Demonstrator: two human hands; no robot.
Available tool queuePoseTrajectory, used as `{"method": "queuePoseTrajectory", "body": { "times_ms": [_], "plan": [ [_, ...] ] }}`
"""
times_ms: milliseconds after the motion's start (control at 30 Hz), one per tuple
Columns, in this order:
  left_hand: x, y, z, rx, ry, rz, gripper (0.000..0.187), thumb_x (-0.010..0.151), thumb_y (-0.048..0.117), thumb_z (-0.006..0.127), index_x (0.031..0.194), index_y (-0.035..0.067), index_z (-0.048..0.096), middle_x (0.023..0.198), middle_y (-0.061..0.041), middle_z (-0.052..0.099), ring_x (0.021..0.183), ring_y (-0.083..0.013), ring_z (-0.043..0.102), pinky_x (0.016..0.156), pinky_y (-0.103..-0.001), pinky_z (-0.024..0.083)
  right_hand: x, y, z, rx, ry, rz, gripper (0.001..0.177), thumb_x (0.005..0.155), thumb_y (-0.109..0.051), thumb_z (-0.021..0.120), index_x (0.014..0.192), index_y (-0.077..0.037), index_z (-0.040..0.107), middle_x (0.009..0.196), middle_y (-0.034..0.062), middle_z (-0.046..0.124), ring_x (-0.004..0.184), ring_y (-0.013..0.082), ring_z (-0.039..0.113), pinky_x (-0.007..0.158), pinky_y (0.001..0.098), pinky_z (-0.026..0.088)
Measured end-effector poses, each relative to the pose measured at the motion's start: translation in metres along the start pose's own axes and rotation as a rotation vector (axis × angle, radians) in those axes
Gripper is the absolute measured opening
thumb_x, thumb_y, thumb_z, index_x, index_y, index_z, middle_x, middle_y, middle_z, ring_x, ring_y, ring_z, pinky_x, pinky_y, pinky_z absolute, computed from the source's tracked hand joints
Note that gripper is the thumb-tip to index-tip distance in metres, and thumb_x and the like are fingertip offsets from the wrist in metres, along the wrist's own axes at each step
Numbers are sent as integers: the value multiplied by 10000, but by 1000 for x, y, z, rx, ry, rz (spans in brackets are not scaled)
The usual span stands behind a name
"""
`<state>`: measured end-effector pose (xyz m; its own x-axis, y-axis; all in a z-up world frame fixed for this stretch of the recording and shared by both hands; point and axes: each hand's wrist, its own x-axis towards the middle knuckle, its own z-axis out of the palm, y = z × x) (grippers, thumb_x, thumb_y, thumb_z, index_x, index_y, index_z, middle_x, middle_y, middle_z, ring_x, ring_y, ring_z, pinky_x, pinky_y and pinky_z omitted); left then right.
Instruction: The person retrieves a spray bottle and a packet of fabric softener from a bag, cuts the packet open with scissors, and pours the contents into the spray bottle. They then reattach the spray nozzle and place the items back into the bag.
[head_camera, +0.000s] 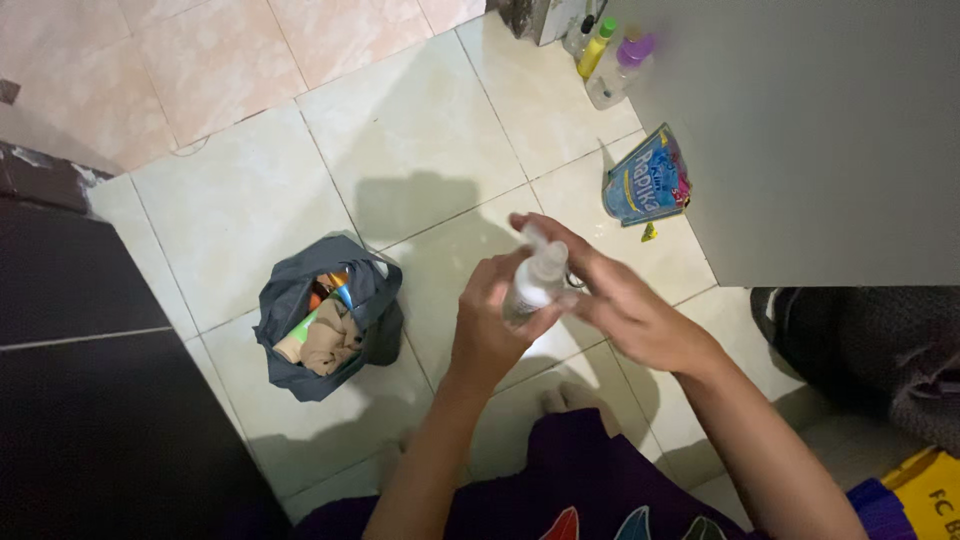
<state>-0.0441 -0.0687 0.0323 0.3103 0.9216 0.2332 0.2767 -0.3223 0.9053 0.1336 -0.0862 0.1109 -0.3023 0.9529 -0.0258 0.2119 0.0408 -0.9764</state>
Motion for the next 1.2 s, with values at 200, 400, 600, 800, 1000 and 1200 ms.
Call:
{"method": "queuePoseTrajectory", "body": {
  "times_ms": [200, 400, 600, 800, 1000, 1200],
  "plan": [
    [6, 15, -8, 37, -30, 84, 589, 785, 225, 863, 1300, 60, 631, 1123, -133, 694, 1022, -319, 671, 876, -452, 560, -14, 32, -9, 14, 214, -29, 493, 894, -120, 803, 1337, 1, 621, 1406, 146, 673, 1420, 279, 586, 1297, 443, 314],
    [-1, 11, 4, 9, -8, 86, 544, 800, 214, 825, 1273, 53, 610, 1129, -143, 699, 1027, -308, 694, 875, -411, 582, -2, 28, 5, -23, 181, 142, 404, 874, -180, 842, 1223, -67, 676, 1320, 109, 634, 1295, 227, 617, 1161, 404, 477],
    [-2, 0, 5, -278, -166, -271, 457, 914, 268, 713, 1263, 35, 533, 944, -104, 716, 810, -201, 738, 710, -336, 603, -6, 3, 5, 167, 100, 63, 562, 941, -161, 581, 1475, -35, 454, 1583, 80, 447, 1538, 233, 326, 1260, 398, 263],
    [-1, 2, 6, -297, -138, -160, 400, 837, 190, 753, 1148, 4, 584, 948, -111, 722, 853, -188, 736, 735, -334, 590, 4, 20, 4, 119, 173, 127, 731, 850, -288, 786, 1474, -27, 510, 1357, 153, 607, 1385, 262, 558, 1245, 429, 406],
    [-3, -11, 12, -482, -205, -242, 560, 796, 181, 769, 1287, 14, 557, 943, -44, 696, 828, -128, 696, 718, -285, 574, 4, 21, 6, 269, -27, 34, 751, 954, -317, 714, 1559, -50, 358, 1524, 147, 524, 1481, 254, 464, 1264, 445, 346],
    [-1, -27, 5, -1053, -578, -307, 468, 816, 215, 812, 1181, 47, 572, 857, -31, 656, 743, -116, 645, 654, -285, 549, 7, 25, -10, 377, -120, 209, 620, 924, -275, 708, 1475, -55, 529, 1450, 141, 639, 1341, 323, 613, 1146, 467, 465]
  ]
}}
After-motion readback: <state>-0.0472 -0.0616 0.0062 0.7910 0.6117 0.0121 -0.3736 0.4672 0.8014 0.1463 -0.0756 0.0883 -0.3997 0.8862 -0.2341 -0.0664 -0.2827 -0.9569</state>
